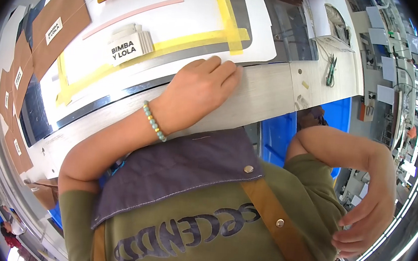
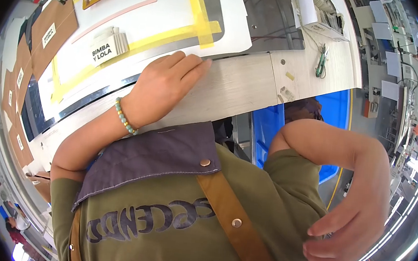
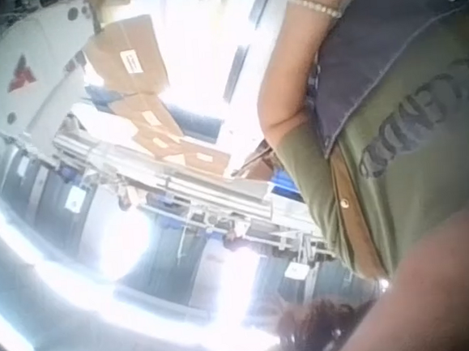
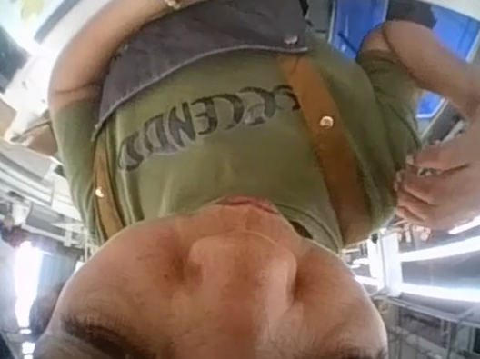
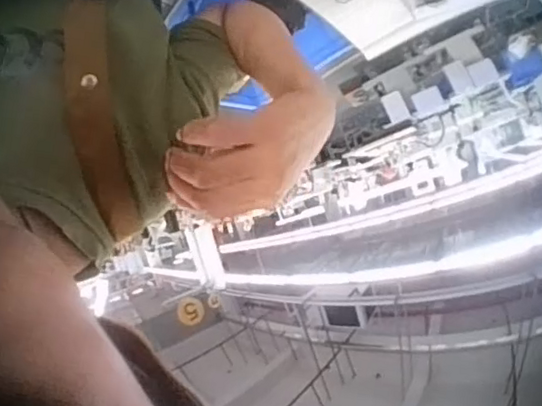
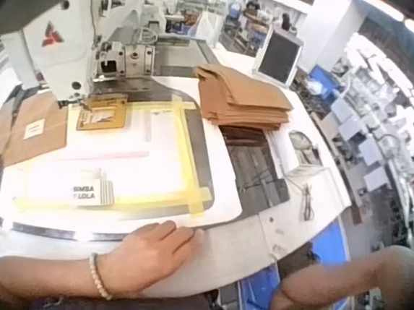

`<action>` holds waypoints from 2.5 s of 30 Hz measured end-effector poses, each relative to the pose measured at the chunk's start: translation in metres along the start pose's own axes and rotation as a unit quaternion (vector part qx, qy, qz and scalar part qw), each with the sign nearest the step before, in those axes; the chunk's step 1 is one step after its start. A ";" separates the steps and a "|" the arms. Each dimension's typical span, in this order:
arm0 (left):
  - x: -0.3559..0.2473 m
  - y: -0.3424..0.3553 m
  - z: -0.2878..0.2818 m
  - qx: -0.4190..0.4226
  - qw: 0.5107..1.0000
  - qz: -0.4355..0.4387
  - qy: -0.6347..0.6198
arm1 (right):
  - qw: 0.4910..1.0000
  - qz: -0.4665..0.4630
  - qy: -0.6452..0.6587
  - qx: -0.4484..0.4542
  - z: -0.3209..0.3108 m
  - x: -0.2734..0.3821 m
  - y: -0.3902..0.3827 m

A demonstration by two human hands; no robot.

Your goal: The recorder is sewing branded labels onto leather pieces using an industrial sewing machine.

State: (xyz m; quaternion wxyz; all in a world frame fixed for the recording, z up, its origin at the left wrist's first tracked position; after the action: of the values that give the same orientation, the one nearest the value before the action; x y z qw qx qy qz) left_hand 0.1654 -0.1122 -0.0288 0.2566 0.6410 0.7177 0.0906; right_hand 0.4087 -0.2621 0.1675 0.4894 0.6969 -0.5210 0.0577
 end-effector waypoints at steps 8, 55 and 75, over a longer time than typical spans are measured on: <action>0.009 -0.051 -0.071 0.021 0.998 -0.056 0.022 | 1.000 -0.001 0.013 0.002 -0.017 -0.033 0.017; 0.141 -0.079 -0.101 0.015 0.973 -0.230 0.031 | 0.817 0.513 -0.259 -0.039 -0.061 -0.316 0.017; 0.251 -0.169 -0.122 0.005 0.822 -0.435 0.368 | 0.424 0.736 -0.454 -0.269 -0.192 -0.150 -0.152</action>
State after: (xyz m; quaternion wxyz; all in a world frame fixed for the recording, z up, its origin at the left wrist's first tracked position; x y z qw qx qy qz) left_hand -0.0531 0.1270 -0.0660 -0.0168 0.1826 0.9635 0.1951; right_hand 0.5423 -0.0227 0.0835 0.1160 -0.1939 -0.9715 -0.0717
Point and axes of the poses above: each hand's wrist, its own y-axis towards the middle knuckle, its own z-axis out of the palm, x = y × z, the point moved 1 cm from there along y, towards the middle knuckle, and after that the axes turned 7 degrees about y, right-handed, at the moved point
